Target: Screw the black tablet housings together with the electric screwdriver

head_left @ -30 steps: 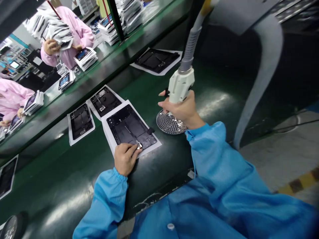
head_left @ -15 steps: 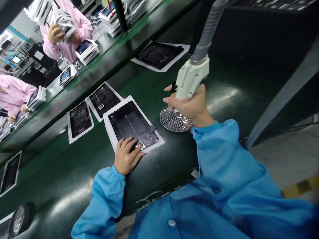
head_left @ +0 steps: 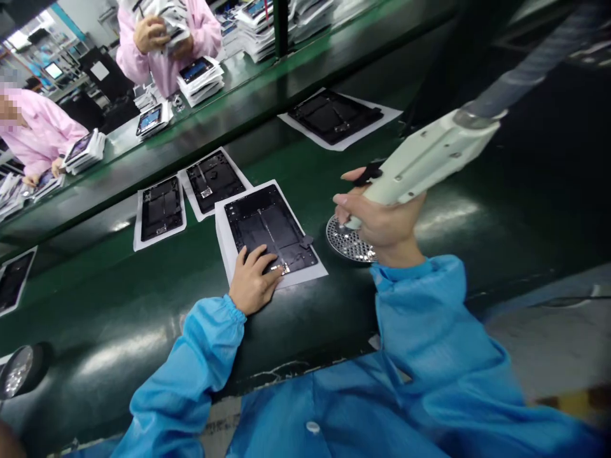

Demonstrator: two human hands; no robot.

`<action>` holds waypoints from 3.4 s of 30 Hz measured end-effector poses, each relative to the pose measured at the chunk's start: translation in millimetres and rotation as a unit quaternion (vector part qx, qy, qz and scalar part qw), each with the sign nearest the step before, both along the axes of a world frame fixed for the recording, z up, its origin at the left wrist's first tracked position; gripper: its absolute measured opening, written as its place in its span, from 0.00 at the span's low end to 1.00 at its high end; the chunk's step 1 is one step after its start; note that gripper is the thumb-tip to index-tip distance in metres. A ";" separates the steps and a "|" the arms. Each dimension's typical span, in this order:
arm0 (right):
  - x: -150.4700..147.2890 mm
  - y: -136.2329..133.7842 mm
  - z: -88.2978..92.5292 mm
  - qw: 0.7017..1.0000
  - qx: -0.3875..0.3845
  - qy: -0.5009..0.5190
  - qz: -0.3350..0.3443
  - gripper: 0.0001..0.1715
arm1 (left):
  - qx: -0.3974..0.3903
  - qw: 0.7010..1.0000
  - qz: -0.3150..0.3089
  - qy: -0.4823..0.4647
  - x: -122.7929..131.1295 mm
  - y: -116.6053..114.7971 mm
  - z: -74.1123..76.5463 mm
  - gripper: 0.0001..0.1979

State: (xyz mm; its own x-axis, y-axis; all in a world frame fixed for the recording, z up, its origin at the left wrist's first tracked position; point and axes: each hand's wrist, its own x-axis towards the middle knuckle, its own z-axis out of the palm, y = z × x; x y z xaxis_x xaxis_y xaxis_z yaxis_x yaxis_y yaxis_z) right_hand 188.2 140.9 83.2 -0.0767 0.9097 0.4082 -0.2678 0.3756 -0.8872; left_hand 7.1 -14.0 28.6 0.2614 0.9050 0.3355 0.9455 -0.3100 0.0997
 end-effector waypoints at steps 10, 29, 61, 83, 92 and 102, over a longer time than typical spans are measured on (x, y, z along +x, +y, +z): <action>-51.7 -53.7 -10.6 0.985 -0.057 -0.089 0.137 0.13 | -0.060 0.995 0.055 -0.066 2.9 14.9 -10.1 0.13; -53.9 -54.9 -26.9 0.976 -0.043 -0.127 0.170 0.14 | -0.084 0.991 0.055 -0.089 5.0 14.3 -7.2 0.12; 10.2 43.3 -11.1 0.996 -0.059 -0.051 -0.043 0.10 | 0.058 0.992 -0.033 -0.106 -10.3 10.2 -8.2 0.07; 8.7 42.4 -10.5 0.994 -0.081 -0.065 -0.033 0.13 | 0.069 0.995 -0.001 -0.075 -17.0 4.8 -6.4 0.07; 8.0 41.1 -10.7 0.994 -0.080 -0.060 -0.036 0.11 | 0.069 0.995 0.010 -0.069 -19.6 1.5 -5.9 0.07; 10.5 39.1 -9.8 0.995 -0.055 -0.065 -0.047 0.11 | 0.056 0.995 0.038 -0.079 -21.0 1.6 -12.3 0.10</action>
